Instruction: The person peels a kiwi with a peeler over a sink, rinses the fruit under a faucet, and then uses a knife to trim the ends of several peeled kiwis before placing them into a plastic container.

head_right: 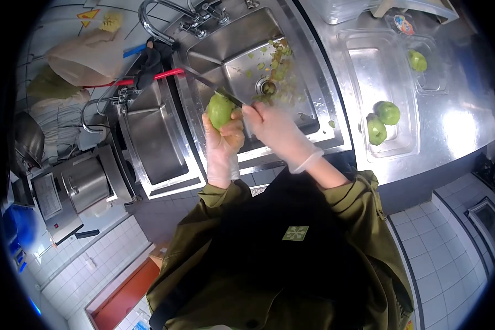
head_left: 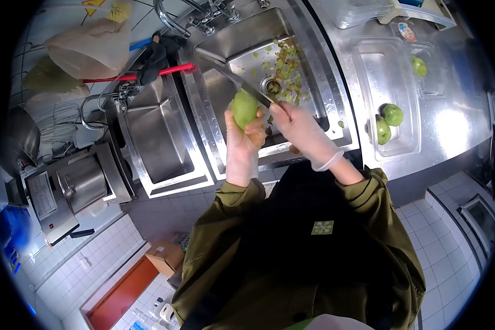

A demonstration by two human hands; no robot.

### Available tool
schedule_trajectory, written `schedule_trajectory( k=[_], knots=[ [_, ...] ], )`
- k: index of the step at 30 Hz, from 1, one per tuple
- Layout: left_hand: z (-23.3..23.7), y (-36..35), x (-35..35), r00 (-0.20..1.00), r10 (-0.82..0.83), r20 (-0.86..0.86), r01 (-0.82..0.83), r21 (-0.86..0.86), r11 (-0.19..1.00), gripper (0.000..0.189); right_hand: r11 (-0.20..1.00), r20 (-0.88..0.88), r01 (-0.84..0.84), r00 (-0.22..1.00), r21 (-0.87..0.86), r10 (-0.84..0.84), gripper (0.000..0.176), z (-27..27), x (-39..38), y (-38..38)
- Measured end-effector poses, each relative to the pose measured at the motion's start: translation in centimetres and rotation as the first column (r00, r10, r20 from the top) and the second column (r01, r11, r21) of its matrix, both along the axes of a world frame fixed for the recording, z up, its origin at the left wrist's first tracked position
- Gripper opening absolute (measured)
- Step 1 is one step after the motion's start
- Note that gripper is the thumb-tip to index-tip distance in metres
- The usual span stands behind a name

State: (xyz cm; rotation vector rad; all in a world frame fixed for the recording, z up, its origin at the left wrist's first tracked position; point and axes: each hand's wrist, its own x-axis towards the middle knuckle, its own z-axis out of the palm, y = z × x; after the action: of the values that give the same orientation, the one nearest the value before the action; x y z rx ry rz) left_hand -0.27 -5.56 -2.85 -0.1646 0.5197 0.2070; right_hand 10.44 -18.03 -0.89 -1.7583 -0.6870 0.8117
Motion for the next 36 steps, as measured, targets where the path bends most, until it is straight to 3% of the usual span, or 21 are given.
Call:
schedule_trajectory(
  k=[3, 6, 11, 12, 14, 26, 29, 32, 36],
  knots=[
    [-0.9, 0.0, -0.4, 0.99, -0.042, 0.134, 0.06, -0.135, 0.989, 0.054, 0.996, -0.161, -0.063, 0.985, -0.057, 0.053, 0.032, 1.6, 1.3, -0.2],
    [-1.0, -0.2, -0.6, 0.984, -0.064, 0.167, 0.099, -0.205, 0.974, 0.056, 0.98, 0.232, -0.08, 0.965, -0.18, 0.122, 0.029, 2.2, 2.1, -0.8],
    [-0.8, -0.1, -0.6, 0.984, -0.015, 0.176, 0.047, -0.181, 0.982, 0.062, 0.995, 0.591, -0.093, 0.802, -0.028, 0.091, 0.022, 1.7, 1.6, -2.7],
    [-0.6, -0.1, -0.5, 0.986, -0.014, 0.167, 0.047, -0.192, 0.98, 0.056, 0.994, 0.647, -0.107, 0.757, -0.011, 0.089, 0.021, 1.6, 1.6, -2.8],
    [0.3, -0.1, -0.1, 0.989, -0.013, 0.15, 0.046, -0.215, 0.976, 0.044, 0.994, 0.668, -0.108, 0.739, -0.015, 0.091, 0.021, 1.4, 1.6, -2.9],
    [1.7, -0.6, 0.6, 0.987, -0.02, 0.158, 0.043, -0.144, 0.989, 0.034, 0.997, 0.738, -0.069, 0.671, -0.033, 0.071, 0.023, 1.0, 1.5, -3.1],
    [1.6, -0.6, 1.1, 0.998, -0.017, 0.063, 0.013, 0.063, 0.998, 0.04, 0.999, 0.767, -0.011, 0.641, -0.035, 0.034, 0.022, 0.5, 1.2, -3.0],
    [3.0, -1.5, 1.9, 0.996, 0.039, -0.078, 0.001, 0.458, 0.889, 0.046, 0.999, 0.77, 0.033, 0.639, -0.042, 0.012, 0.02, 0.3, 1.2, -2.8],
    [2.8, -1.2, 1.0, 0.993, 0.016, -0.12, 0.061, 0.606, 0.793, 0.052, 0.999, 0.74, 0.01, 0.672, -0.046, 0.027, 0.019, 0.0, 1.2, -2.8]
  ],
)
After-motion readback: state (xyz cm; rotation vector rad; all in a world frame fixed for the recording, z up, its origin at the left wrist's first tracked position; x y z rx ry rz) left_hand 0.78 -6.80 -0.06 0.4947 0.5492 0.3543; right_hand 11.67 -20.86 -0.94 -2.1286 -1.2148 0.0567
